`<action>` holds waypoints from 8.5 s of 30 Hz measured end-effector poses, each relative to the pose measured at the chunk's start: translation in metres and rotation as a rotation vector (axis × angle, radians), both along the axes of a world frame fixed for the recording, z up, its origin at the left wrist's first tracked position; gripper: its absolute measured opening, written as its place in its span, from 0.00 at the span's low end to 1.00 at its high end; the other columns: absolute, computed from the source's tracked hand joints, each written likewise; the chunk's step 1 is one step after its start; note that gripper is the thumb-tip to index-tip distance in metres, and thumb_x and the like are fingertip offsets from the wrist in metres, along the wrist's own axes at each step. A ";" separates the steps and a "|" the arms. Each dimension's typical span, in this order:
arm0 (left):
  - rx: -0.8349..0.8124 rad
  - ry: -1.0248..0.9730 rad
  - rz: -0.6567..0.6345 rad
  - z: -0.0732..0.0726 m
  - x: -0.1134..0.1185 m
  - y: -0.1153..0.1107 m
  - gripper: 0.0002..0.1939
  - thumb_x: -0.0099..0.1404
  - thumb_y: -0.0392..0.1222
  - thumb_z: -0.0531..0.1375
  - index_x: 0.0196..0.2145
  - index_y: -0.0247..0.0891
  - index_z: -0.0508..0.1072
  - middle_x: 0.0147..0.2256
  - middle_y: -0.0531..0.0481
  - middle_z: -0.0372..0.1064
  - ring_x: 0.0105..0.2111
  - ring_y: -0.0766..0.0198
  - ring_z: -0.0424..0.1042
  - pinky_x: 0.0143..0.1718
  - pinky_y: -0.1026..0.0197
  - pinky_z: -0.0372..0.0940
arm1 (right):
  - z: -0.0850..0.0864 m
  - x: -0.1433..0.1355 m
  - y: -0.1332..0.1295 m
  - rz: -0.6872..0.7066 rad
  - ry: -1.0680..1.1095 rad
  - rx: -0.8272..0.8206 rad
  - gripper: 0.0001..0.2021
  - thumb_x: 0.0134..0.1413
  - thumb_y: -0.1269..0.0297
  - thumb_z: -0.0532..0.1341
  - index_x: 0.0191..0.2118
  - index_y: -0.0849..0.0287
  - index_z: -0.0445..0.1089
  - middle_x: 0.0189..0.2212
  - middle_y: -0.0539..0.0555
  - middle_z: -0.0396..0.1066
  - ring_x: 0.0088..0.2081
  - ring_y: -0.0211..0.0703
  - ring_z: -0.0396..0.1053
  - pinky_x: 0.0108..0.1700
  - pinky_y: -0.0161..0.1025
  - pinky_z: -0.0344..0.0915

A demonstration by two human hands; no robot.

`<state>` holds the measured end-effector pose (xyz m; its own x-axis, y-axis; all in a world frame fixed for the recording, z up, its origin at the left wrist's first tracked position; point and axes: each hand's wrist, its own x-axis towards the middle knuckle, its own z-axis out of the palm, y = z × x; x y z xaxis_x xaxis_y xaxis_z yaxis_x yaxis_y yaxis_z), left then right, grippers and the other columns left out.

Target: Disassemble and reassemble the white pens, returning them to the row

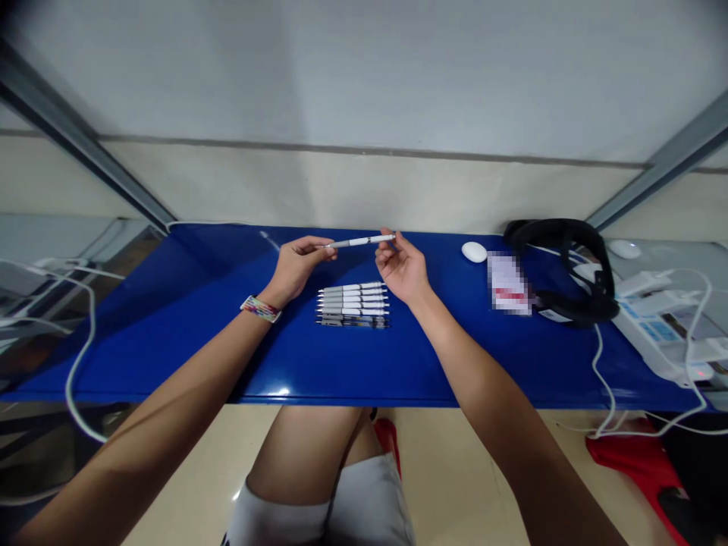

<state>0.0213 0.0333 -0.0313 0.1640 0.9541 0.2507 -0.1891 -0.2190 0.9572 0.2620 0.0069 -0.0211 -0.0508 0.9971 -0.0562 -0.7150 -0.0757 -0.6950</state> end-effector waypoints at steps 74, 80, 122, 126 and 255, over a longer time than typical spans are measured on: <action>0.489 0.759 -0.225 0.009 -0.017 -0.008 0.03 0.61 0.41 0.68 0.30 0.44 0.83 0.31 0.49 0.79 0.33 0.57 0.72 0.46 0.53 0.63 | 0.001 0.028 -0.010 0.113 -1.305 0.572 0.03 0.56 0.62 0.69 0.34 0.51 0.82 0.35 0.53 0.81 0.39 0.49 0.74 0.44 0.47 0.68; 0.523 0.818 -0.228 0.006 -0.017 -0.008 0.04 0.62 0.41 0.66 0.33 0.44 0.83 0.34 0.47 0.80 0.35 0.56 0.73 0.46 0.52 0.63 | 0.001 0.030 -0.013 0.080 -1.338 0.566 0.03 0.56 0.64 0.70 0.32 0.50 0.83 0.33 0.53 0.80 0.38 0.49 0.74 0.44 0.47 0.68; -0.026 0.322 0.005 0.006 0.012 -0.078 0.16 0.73 0.51 0.61 0.50 0.40 0.79 0.49 0.46 0.79 0.50 0.53 0.76 0.56 0.51 0.67 | -0.014 -0.011 -0.070 -0.206 -1.123 0.285 0.13 0.64 0.62 0.60 0.49 0.50 0.80 0.51 0.55 0.80 0.56 0.53 0.75 0.64 0.55 0.68; -0.003 0.303 0.071 0.006 0.023 -0.086 0.12 0.73 0.48 0.60 0.44 0.40 0.79 0.44 0.47 0.79 0.48 0.54 0.75 0.54 0.54 0.66 | -0.016 -0.025 -0.076 -0.301 -1.193 0.305 0.12 0.63 0.63 0.60 0.46 0.51 0.81 0.51 0.56 0.80 0.57 0.55 0.74 0.64 0.56 0.67; -0.008 0.270 0.230 0.000 0.037 -0.062 0.11 0.73 0.41 0.55 0.37 0.41 0.77 0.44 0.47 0.79 0.50 0.55 0.76 0.59 0.54 0.66 | -0.028 -0.031 -0.044 -0.417 -1.110 0.275 0.13 0.64 0.57 0.58 0.40 0.51 0.81 0.47 0.55 0.83 0.54 0.55 0.78 0.62 0.54 0.69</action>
<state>0.0582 -0.0284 -0.0313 0.0036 0.9755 0.2198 0.1241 -0.2185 0.9679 0.2306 -0.0376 -0.0492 0.2183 0.9109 0.3502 0.3438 0.2641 -0.9011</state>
